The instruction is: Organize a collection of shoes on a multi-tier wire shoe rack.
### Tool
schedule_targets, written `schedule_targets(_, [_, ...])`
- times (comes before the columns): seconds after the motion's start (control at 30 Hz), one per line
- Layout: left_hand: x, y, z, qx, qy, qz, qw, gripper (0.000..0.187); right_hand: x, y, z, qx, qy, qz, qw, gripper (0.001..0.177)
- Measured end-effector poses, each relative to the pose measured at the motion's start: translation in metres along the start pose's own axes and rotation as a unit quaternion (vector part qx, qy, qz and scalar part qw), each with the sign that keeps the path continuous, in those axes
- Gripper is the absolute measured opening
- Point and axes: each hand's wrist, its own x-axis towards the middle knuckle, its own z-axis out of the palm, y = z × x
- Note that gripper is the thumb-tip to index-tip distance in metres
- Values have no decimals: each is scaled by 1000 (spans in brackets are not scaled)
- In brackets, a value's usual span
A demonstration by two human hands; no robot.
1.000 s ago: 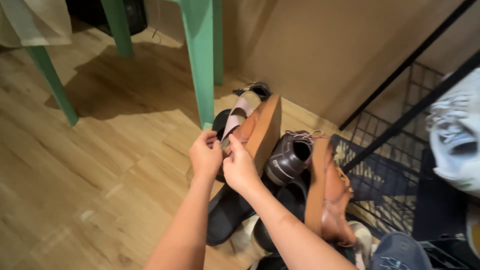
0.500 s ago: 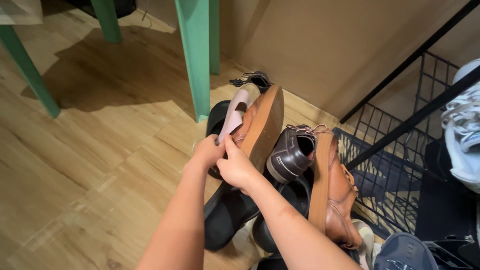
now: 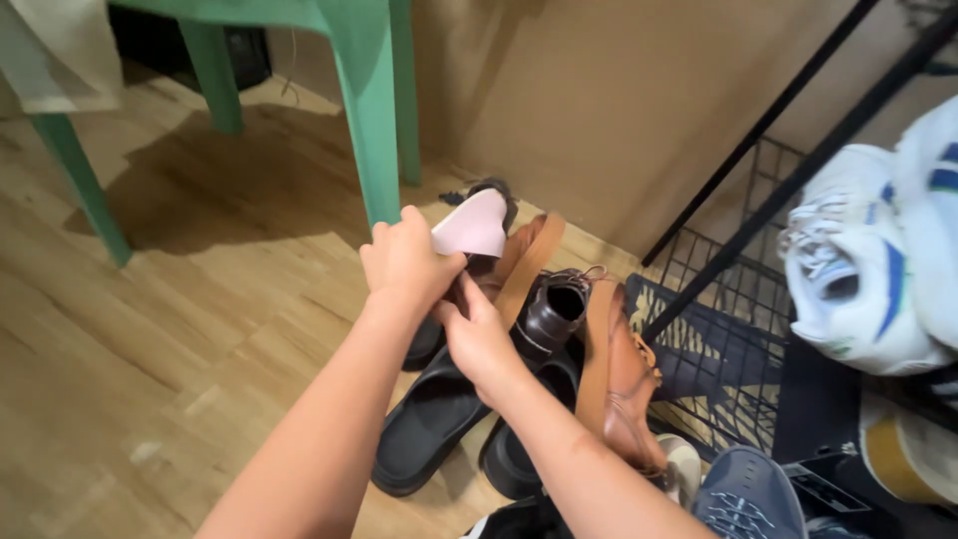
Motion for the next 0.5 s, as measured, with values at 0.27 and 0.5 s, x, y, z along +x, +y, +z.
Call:
schedule_targets(0.27, [-38, 47, -42, 31, 109, 80, 990, 51, -48, -58, -14, 22, -1, 25, 999, 51])
schedule_targets(0.5, [-82, 106, -50, -74, 61, 110, 989, 51, -80, -89, -75, 32, 11, 25, 999, 56])
